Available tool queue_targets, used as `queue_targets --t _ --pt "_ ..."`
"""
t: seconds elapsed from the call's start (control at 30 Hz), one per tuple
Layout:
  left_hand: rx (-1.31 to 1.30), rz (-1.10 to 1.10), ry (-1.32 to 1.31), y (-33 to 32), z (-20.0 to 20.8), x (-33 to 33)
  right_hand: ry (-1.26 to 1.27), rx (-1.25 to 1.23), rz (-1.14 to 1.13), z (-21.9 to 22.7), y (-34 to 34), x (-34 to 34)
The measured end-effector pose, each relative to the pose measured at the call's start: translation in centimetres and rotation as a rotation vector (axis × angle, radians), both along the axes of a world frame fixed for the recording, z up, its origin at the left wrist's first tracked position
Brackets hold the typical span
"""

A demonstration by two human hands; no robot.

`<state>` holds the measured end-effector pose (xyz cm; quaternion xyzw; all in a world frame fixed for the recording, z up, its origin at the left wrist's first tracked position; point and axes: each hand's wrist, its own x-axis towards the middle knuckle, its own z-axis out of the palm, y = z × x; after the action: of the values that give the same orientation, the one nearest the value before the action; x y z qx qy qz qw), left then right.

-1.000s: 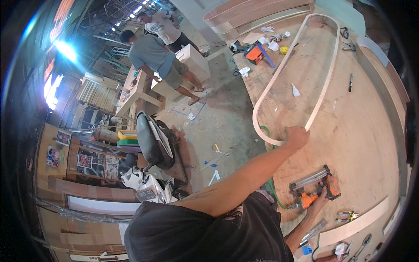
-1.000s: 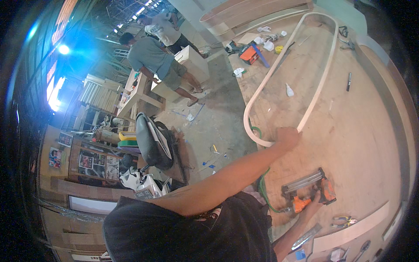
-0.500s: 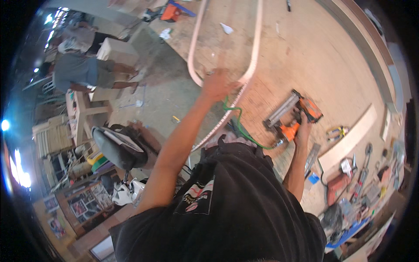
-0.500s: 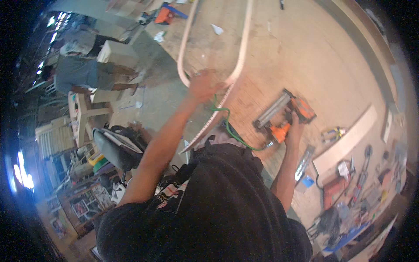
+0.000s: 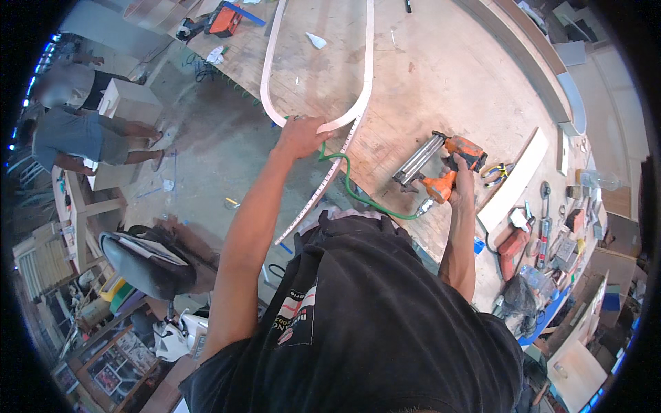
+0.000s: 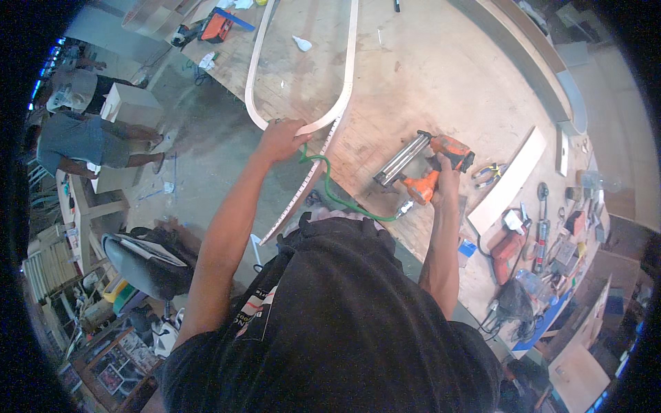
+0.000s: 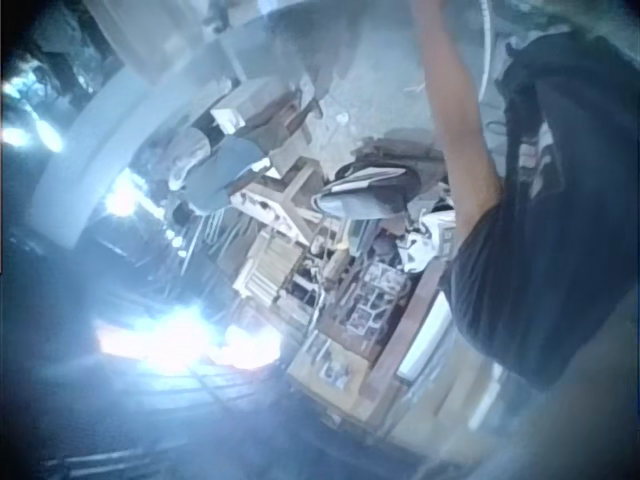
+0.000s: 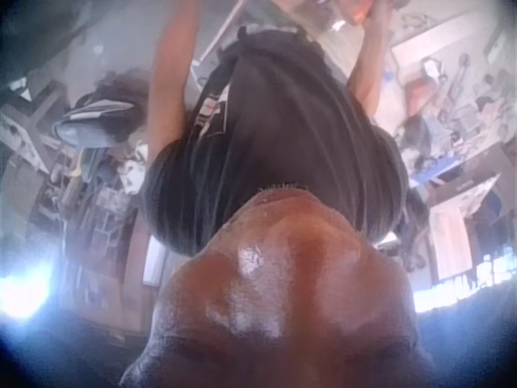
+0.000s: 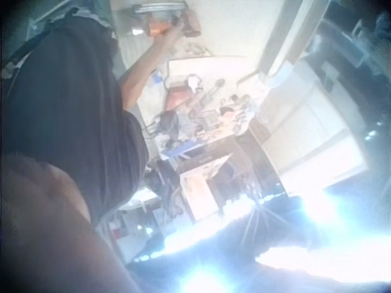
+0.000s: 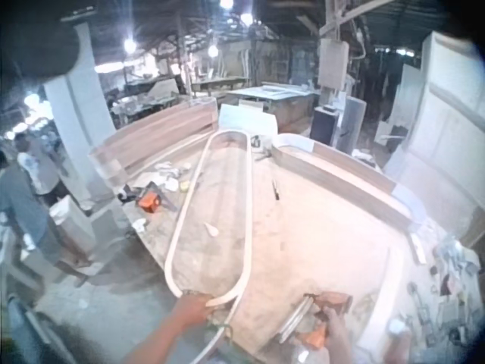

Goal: The person uses a pneumatic nail gun to fasten a curved white trim piece along the edge of a large wooden frame on a workbench. They repeatedly position the trim and drive nails along its length, working around the curved corners.

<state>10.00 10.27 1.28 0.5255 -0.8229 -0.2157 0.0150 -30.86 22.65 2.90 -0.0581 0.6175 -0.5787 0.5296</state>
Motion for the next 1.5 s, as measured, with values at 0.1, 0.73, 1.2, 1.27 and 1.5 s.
queue_targets --t 0.1,0.73,1.2,1.27,1.5 --pt "0.02 -0.029 0.004 -0.3 0.7 -0.1 -0.06 0.004 -0.022 3.3 1.5 2.0" --pt "0.124 -0.028 -0.176 0.3 4.1 -5.2 -0.046 -0.061 -0.147 7.6 6.2 14.8" --pt "0.137 0.007 -0.174 0.0 3.5 -5.9 -0.122 -0.104 -0.221 5.9 5.9 12.6" --pt "0.116 0.022 -0.168 0.3 2.9 -6.3 -0.14 -0.107 -0.22 5.9 5.6 12.3" --pt "-0.114 0.164 -0.104 1.6 1.5 -9.5 -0.178 -0.107 -0.22 6.0 4.3 10.9"
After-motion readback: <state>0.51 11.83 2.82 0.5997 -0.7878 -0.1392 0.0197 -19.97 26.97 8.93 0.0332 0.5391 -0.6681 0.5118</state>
